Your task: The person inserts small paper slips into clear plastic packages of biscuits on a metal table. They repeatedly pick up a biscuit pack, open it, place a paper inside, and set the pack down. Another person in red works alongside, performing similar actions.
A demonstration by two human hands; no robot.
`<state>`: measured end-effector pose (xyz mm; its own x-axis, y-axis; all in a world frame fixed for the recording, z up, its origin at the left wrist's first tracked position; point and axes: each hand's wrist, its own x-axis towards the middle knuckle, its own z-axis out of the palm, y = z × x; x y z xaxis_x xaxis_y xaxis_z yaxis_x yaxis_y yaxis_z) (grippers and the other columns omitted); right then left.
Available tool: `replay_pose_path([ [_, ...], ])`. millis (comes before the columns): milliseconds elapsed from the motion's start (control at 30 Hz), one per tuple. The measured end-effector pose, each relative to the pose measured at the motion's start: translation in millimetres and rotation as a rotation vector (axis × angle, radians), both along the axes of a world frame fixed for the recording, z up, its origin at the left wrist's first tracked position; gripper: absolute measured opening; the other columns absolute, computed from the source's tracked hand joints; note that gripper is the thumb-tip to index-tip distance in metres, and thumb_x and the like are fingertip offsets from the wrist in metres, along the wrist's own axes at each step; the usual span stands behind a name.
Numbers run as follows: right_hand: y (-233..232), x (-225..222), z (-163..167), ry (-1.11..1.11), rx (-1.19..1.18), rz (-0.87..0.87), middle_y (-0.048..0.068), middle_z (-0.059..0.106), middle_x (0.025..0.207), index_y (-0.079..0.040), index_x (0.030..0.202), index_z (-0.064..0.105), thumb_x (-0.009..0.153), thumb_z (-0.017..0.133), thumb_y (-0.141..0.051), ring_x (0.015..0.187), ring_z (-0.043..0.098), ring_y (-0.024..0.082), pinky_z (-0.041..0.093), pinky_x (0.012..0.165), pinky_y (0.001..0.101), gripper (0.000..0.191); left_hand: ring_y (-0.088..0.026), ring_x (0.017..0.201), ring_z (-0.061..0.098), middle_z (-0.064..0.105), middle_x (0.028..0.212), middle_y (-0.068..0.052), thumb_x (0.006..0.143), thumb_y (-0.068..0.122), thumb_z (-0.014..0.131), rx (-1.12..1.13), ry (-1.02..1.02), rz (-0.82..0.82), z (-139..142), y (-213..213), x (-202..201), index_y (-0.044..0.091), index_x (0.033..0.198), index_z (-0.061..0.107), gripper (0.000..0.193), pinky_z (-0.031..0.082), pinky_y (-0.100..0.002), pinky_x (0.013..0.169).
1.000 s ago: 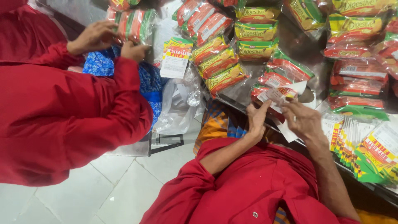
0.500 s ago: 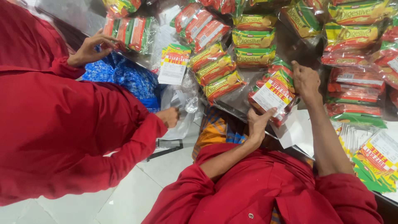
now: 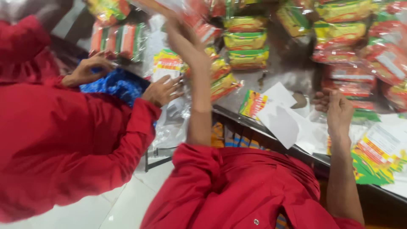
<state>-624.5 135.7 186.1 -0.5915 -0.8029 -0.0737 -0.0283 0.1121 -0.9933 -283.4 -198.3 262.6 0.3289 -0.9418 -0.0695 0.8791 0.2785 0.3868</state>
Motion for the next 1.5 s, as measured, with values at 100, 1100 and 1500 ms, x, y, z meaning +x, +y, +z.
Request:
replay_pose_path([
  [100, 48.9, -7.7, -2.9, 0.156, 0.03, -0.103, 0.012, 0.071, 0.102, 0.004, 0.124, 0.066, 0.118, 0.052, -0.025, 0.087, 0.07, 0.015, 0.058, 0.076, 0.0293, 0.033, -0.019, 0.121, 0.062, 0.062, 0.135, -0.007, 0.096, 0.01, 0.069, -0.227, -0.77, 0.386, 10.1, -50.0, 22.0, 0.008, 0.14, 0.055, 0.046, 0.056, -0.037, 0.103],
  [1100, 176.9, -115.0, 40.7, 0.793, 0.478, -0.884, 0.017, 0.068, 0.079, -0.008, 0.085, 0.067, 0.087, 0.07, -0.025, 0.073, 0.067, 0.036, 0.054, 0.066, 0.0495, 0.018, -0.022, 0.105, 0.071, 0.072, 0.117, -0.017, 0.095, 0.008, 0.066, 0.146, -0.946, -1.435, -105.6, 290.5, -144.4, -0.004, 0.131, 0.057, 0.039, 0.057, -0.031, 0.089],
  [1500, 156.9, -112.5, 126.7, 0.457, -0.249, -0.7, 0.014, 0.043, 0.141, -0.006, 0.146, 0.035, 0.085, 0.07, -0.014, 0.105, 0.066, 0.023, 0.055, 0.091, 0.042, 0.071, -0.018, 0.105, 0.068, 0.072, 0.117, -0.014, 0.099, 0.019, 0.064, -0.431, -1.136, -1.474, -49.3, 331.7, -169.8, -0.007, 0.13, 0.059, 0.041, 0.056, -0.032, 0.094],
])
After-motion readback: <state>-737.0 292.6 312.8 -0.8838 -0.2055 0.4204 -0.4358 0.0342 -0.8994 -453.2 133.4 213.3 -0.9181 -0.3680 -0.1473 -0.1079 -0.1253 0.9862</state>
